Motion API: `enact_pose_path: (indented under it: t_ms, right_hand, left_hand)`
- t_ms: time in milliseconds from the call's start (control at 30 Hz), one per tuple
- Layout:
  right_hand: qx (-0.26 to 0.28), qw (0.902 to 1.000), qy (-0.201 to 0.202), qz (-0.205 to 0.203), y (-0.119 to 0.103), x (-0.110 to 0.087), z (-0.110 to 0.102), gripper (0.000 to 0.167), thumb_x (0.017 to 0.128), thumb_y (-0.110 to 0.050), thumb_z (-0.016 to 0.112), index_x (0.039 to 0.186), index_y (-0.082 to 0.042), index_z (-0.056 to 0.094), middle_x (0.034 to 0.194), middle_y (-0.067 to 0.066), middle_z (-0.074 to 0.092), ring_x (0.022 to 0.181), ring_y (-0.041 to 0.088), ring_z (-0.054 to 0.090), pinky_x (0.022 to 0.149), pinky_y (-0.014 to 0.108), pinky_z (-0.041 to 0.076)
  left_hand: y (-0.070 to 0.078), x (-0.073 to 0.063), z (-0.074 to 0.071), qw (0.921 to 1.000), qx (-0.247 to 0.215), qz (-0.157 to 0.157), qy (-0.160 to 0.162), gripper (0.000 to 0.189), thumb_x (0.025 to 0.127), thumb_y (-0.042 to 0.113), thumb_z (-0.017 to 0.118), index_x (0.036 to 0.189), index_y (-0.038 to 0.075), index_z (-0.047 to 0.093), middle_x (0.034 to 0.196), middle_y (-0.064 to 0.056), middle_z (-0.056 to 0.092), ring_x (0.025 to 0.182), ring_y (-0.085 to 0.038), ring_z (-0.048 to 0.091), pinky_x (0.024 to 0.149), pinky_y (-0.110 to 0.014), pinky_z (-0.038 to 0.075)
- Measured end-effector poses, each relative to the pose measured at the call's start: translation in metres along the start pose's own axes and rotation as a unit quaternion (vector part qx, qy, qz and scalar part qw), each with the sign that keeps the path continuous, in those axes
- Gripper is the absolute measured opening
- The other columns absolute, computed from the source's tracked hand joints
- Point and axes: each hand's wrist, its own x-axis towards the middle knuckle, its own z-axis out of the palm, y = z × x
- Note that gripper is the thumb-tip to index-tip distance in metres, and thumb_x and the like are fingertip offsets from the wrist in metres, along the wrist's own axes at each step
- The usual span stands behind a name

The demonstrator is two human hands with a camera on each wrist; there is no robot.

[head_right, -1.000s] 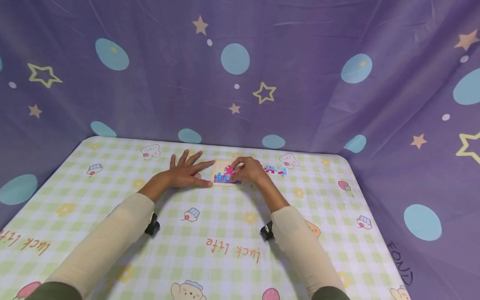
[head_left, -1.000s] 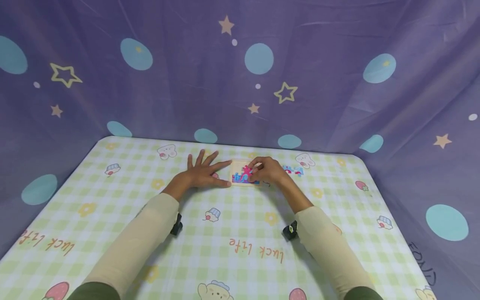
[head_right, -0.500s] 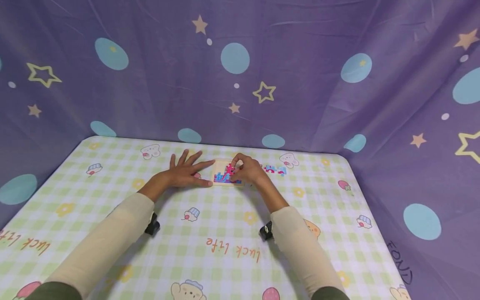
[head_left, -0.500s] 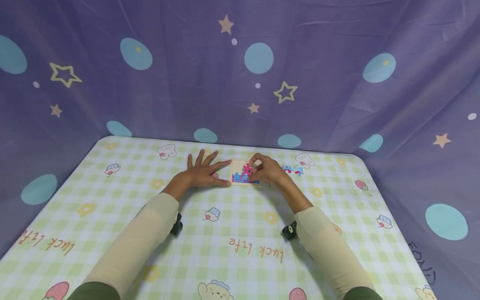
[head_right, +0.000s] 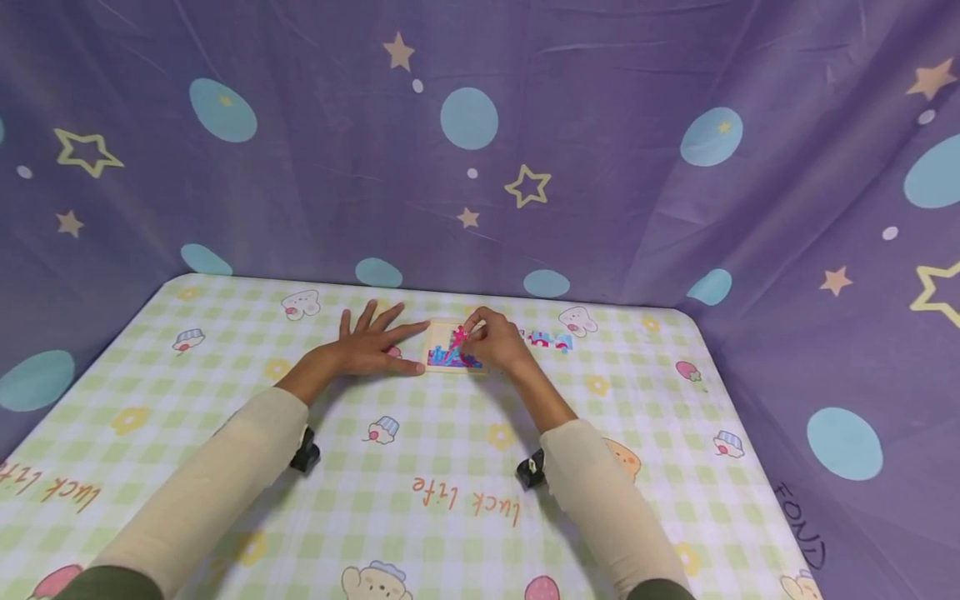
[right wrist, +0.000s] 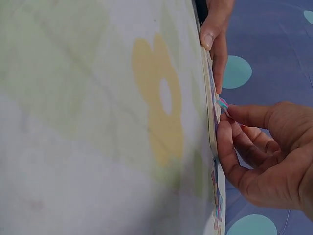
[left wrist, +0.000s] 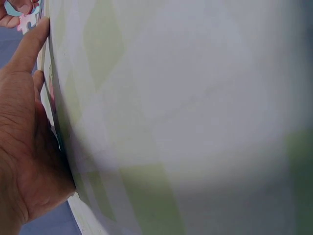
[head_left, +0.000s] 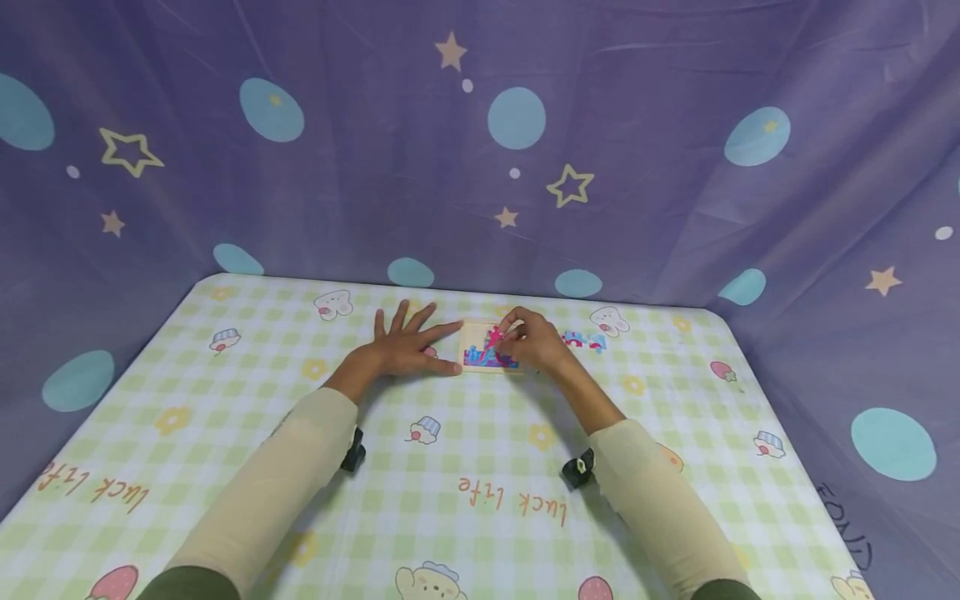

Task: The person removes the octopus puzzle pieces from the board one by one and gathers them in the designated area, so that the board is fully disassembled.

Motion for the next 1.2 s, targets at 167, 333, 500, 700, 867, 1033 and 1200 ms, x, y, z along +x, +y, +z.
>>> enact_pose_path:
  t_ms: [167, 333, 500, 700, 867, 1033, 1200]
  right_hand:
    - [0.006, 0.9999, 0.006, -0.013, 0.001, -0.001, -0.001, 0.024, 0.098, 0.000, 0.078, 0.118, -0.003, 0.066, 0.098, 0.013, 0.077, 0.070, 0.014, 0.069, 0.068, 0.025, 0.059]
    - [0.015, 0.9998, 0.002, -0.016, 0.002, -0.003, -0.004, 0.023, 0.100, 0.002, 0.074, 0.121, -0.003, 0.066, 0.100, 0.013, 0.075, 0.077, 0.019, 0.074, 0.073, 0.028, 0.063]
    - [0.026, 0.9996, -0.008, -0.011, 0.002, -0.007, -0.007, 0.024, 0.102, 0.000, 0.072, 0.125, -0.003, 0.066, 0.108, 0.016, 0.077, 0.090, 0.025, 0.080, 0.078, 0.032, 0.066]
    - [0.053, 0.9986, -0.008, -0.006, 0.005, -0.010, -0.010, 0.026, 0.102, 0.000, 0.074, 0.127, -0.002, 0.066, 0.111, 0.019, 0.078, 0.094, 0.027, 0.081, 0.080, 0.032, 0.067]
    - [0.066, 0.9978, -0.009, 0.005, 0.009, -0.013, -0.014, 0.027, 0.104, 0.000, 0.073, 0.129, 0.000, 0.066, 0.113, 0.020, 0.079, 0.096, 0.027, 0.083, 0.079, 0.031, 0.067]
    - [0.051, 0.9986, -0.010, 0.011, 0.011, -0.020, -0.019, 0.028, 0.104, -0.003, 0.075, 0.131, -0.002, 0.067, 0.113, 0.020, 0.079, 0.088, 0.024, 0.079, 0.075, 0.031, 0.064]
    - [0.043, 0.9989, -0.013, 0.010, 0.014, -0.026, -0.026, 0.029, 0.104, -0.004, 0.075, 0.132, -0.001, 0.067, 0.114, 0.022, 0.081, 0.088, 0.025, 0.079, 0.078, 0.032, 0.065]
  left_hand:
    - [0.000, -0.001, 0.000, 1.0000, 0.004, 0.001, 0.003, 0.097, 0.096, 0.084, 0.066, 0.178, 0.052, 0.026, 0.194, -0.004, -0.008, 0.173, -0.049, -0.029, 0.129, -0.079, -0.027]
    - [-0.003, 0.002, 0.002, 1.0000, -0.003, 0.004, 0.002, 0.100, 0.093, 0.090, 0.065, 0.177, 0.054, 0.025, 0.193, -0.004, -0.010, 0.172, -0.049, -0.031, 0.128, -0.080, -0.028]
    - [-0.002, 0.001, 0.001, 1.0000, -0.008, 0.003, -0.001, 0.103, 0.090, 0.094, 0.063, 0.177, 0.055, 0.025, 0.193, -0.004, -0.010, 0.172, -0.049, -0.030, 0.128, -0.080, -0.029]
    - [-0.002, -0.001, 0.001, 1.0000, 0.004, 0.004, 0.005, 0.097, 0.095, 0.086, 0.065, 0.178, 0.053, 0.025, 0.194, -0.004, -0.008, 0.173, -0.049, -0.028, 0.129, -0.081, -0.027]
    - [-0.002, 0.000, 0.001, 1.0000, 0.000, 0.004, 0.003, 0.098, 0.094, 0.087, 0.065, 0.178, 0.053, 0.025, 0.194, -0.003, -0.008, 0.173, -0.048, -0.028, 0.129, -0.080, -0.026]
    - [-0.006, 0.003, 0.002, 1.0000, -0.007, 0.001, -0.002, 0.104, 0.089, 0.096, 0.062, 0.177, 0.056, 0.024, 0.194, -0.001, -0.010, 0.173, -0.047, -0.030, 0.128, -0.080, -0.028]
    - [-0.003, 0.000, 0.000, 0.9999, -0.008, 0.008, -0.002, 0.100, 0.093, 0.089, 0.065, 0.178, 0.053, 0.025, 0.194, -0.003, -0.009, 0.173, -0.048, -0.029, 0.129, -0.080, -0.027]
